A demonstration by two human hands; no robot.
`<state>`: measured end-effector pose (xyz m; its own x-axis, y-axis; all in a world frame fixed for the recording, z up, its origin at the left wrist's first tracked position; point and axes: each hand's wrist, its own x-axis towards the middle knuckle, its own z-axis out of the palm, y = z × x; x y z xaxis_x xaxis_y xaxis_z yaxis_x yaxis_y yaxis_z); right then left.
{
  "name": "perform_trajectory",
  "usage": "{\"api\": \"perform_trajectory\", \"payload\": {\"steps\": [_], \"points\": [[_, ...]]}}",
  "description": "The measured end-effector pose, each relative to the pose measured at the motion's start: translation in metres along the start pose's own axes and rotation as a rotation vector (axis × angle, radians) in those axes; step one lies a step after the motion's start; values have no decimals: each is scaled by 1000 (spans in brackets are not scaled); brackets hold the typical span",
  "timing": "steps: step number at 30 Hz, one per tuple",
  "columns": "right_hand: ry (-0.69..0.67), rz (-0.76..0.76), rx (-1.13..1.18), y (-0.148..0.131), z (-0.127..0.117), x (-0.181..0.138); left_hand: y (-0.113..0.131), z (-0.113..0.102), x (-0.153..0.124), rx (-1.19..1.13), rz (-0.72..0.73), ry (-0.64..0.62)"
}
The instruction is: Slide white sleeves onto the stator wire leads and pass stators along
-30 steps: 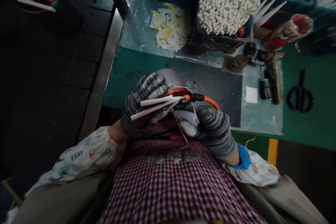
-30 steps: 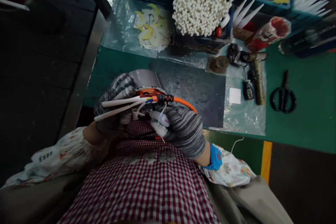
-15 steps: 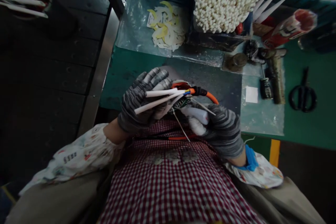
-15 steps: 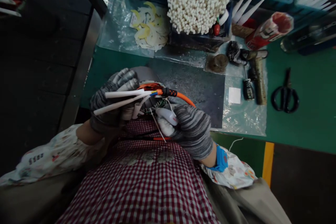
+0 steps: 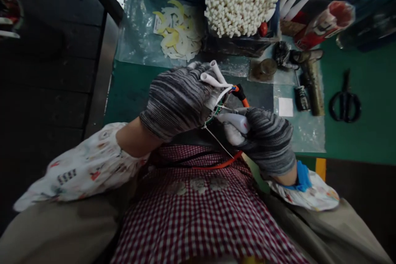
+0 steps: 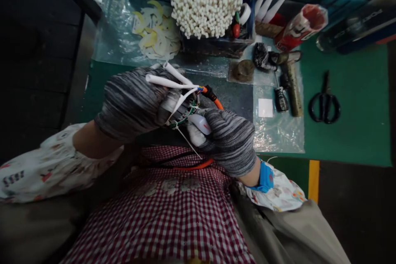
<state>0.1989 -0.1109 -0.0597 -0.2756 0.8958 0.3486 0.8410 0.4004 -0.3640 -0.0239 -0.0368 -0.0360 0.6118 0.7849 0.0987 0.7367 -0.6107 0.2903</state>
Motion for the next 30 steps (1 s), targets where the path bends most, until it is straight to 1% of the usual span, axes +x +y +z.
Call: {"api": "perform_trajectory", "payload": {"steps": [2,4,7,9,11,12,14,16,18,21,23,25,28,30], "points": [[-8,1,5,4,-1,1,5,-6,11,31,-34,-95],[-23,26,33,8,0,3,8,-11,20,59,-74,-161],[19,61,87,15,3,8,3,-11,28,107,-71,-188],[65,63,81,20,7,10,-8,-7,31,68,-28,-137],[92,45,23,22,12,12,-19,-1,33,-43,13,-49],[105,27,-21,23,14,13,-24,2,35,-93,18,-13],[128,-10,-108,22,18,13,-26,4,41,-115,-20,8],[151,-37,-153,21,20,13,-21,1,48,-50,-99,-37],[172,-52,-144,21,21,11,-10,-6,55,22,-165,-114],[171,-43,-69,24,22,6,3,-17,61,79,-190,-191],[179,27,16,28,22,0,6,-19,62,96,-175,-199],[189,171,150,33,20,-6,4,-17,61,99,-178,-180],[258,424,403,45,15,-12,-1,-12,56,40,-202,-97],[308,514,551,59,13,-10,-4,-11,50,-17,-203,-31]]}}
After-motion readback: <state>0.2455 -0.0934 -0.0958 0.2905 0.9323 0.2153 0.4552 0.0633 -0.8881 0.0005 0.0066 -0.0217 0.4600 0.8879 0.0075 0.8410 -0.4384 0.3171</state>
